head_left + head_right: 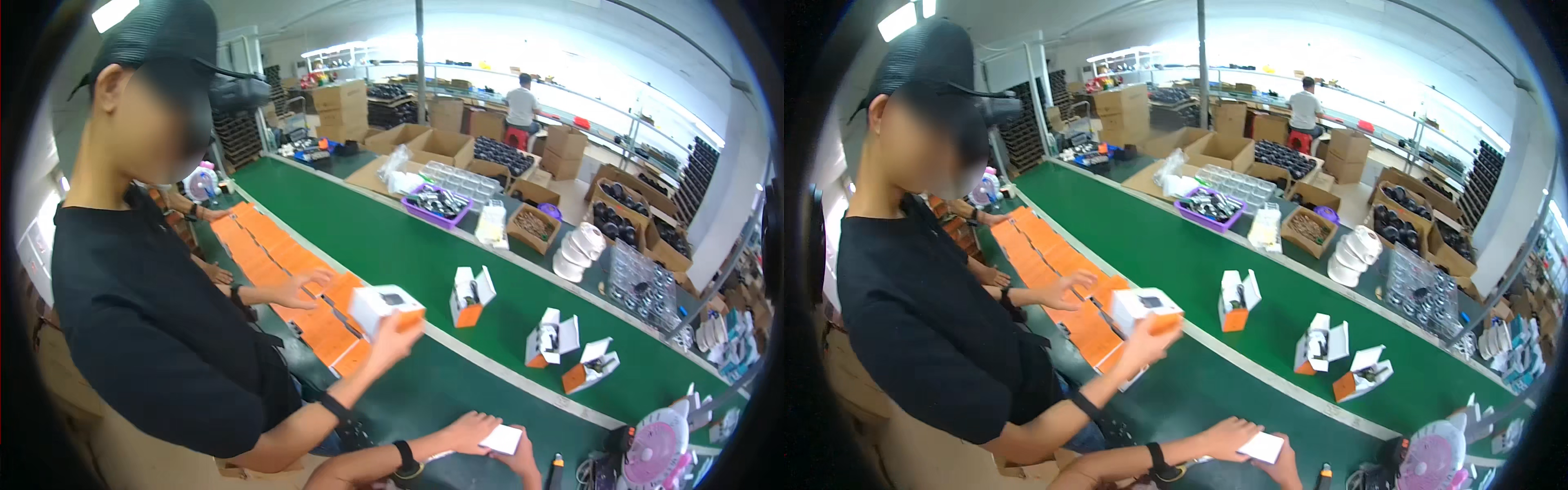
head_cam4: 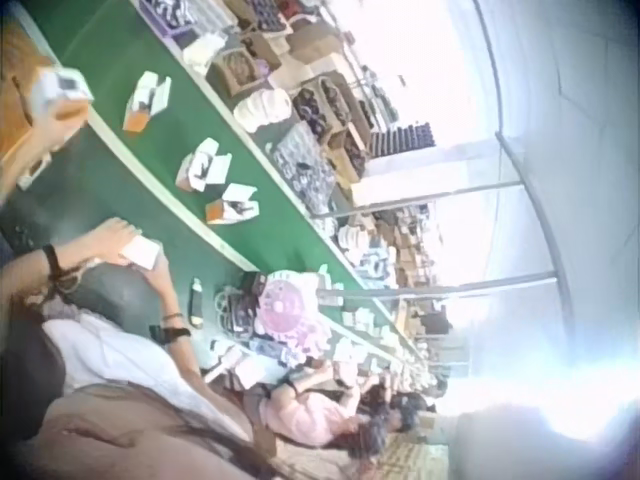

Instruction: Assemble and pack electronic components into small cardboard boxes on a factory production line.

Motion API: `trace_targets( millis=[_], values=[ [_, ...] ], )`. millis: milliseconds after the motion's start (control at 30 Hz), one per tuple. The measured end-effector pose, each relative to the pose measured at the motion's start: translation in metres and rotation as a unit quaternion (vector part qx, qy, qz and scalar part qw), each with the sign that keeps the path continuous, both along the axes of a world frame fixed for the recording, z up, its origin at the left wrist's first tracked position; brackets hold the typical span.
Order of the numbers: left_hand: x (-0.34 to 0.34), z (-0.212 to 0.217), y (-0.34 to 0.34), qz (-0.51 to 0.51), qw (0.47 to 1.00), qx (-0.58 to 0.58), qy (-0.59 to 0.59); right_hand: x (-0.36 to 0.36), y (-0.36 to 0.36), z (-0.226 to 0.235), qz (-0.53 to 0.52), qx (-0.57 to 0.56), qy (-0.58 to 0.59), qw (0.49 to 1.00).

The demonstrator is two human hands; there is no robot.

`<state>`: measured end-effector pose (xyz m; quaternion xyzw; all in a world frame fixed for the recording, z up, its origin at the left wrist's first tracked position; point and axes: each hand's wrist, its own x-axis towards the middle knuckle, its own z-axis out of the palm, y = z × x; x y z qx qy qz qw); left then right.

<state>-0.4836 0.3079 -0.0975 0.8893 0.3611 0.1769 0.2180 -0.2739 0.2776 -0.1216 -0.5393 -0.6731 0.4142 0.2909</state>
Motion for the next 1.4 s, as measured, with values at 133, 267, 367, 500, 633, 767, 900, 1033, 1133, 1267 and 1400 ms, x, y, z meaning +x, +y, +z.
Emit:
trace_targets(
  millis=[133,267,367,500,633,767,900,1033,1133,1267,1400],
  values=[
    [-0.003,0.003,0.002,-0.015,1.000,0.017,-0.001,0.004,0.002,0.002,0.027,0.010,-0.005,1.000],
    [-0.001,0.004,0.012,-0.075,0.997,0.014,0.028,0.005,0.005,0.005,0.036,-0.010,0.001,0.999],
    [-0.001,0.003,0.015,-0.119,0.989,0.014,0.085,0.002,0.004,0.008,0.036,-0.001,0.062,0.997],
    [0.004,-0.012,0.008,-0.110,0.991,0.050,0.052,0.007,-0.009,0.007,0.014,-0.074,0.081,0.994],
    [0.032,-0.042,-0.002,-0.105,0.993,0.052,0.031,0.024,-0.032,-0.006,0.015,-0.070,0.069,0.995],
    [0.057,-0.065,-0.016,-0.146,0.977,0.106,0.112,0.039,-0.061,-0.024,0.045,-0.049,-0.015,0.998],
    [0.062,-0.068,-0.028,-0.162,0.980,0.081,0.079,0.040,-0.089,-0.039,-0.024,-0.046,0.033,0.998],
    [0.066,-0.058,-0.034,-0.159,0.984,0.061,0.050,0.041,-0.111,-0.036,-0.058,-0.017,0.010,0.998],
    [0.072,-0.047,-0.032,-0.150,0.988,0.039,0.027,0.049,-0.120,-0.022,-0.054,-0.028,0.041,0.997],
    [0.062,-0.031,-0.031,-0.112,0.994,0.011,-0.016,0.045,-0.127,-0.009,-0.070,-0.011,0.015,0.997],
    [0.032,-0.007,-0.017,-0.073,0.992,-0.028,-0.099,0.048,-0.129,-0.019,-0.097,-0.102,0.110,0.984]
  ],
)
